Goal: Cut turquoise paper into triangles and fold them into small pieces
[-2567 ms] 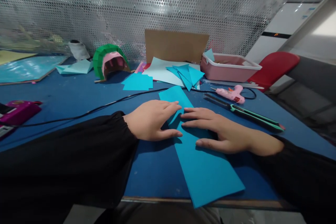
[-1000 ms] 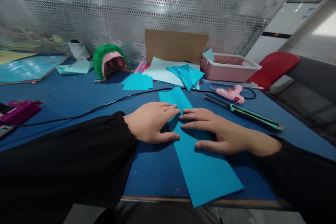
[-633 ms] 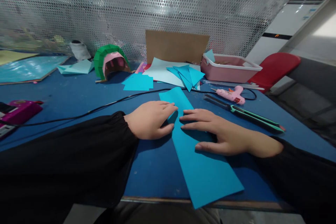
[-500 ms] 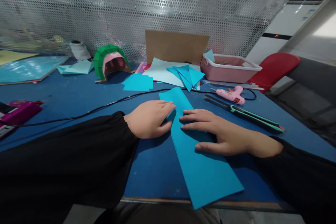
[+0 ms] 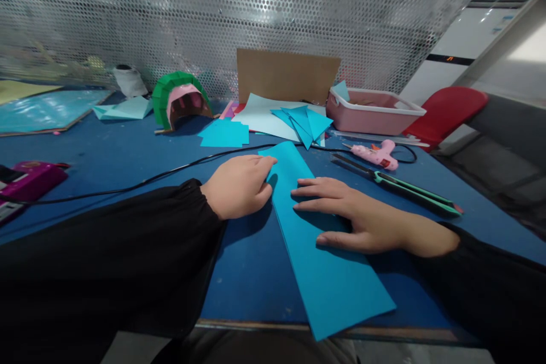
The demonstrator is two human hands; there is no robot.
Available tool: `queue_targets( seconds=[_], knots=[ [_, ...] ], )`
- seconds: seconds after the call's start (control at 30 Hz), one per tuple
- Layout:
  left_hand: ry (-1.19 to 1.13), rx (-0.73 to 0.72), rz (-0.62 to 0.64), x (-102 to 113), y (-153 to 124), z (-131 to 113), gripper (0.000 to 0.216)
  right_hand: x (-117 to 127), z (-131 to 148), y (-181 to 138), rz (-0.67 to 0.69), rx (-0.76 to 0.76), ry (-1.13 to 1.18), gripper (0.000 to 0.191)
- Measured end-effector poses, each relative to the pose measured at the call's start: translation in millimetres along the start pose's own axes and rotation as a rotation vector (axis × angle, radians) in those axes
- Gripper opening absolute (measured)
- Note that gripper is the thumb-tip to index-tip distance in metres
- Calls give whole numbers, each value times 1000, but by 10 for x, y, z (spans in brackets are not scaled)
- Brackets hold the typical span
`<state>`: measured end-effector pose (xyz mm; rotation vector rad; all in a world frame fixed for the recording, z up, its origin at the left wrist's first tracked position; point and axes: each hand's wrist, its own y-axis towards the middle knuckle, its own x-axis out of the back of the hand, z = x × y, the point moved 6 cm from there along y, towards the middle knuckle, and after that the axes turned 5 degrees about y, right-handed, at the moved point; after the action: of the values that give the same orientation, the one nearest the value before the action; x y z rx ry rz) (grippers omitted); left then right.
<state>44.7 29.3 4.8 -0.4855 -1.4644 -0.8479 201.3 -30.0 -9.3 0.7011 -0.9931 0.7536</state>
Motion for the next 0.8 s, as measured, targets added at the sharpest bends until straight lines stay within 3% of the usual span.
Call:
queue_targets(
  seconds=[0.3,0.57,0.8],
  knots=[
    [-23,-6,-14,0,-4,-33,36,0,-11,1,2,-1,-6,51],
    [-41,-140,39,13,-58,-230,60,-21,-42,4,7,-12,-11,52],
    [-57,-115,212,-79,-109,-264,82,-27,-50,13,23,-30,-15,53]
  ],
)
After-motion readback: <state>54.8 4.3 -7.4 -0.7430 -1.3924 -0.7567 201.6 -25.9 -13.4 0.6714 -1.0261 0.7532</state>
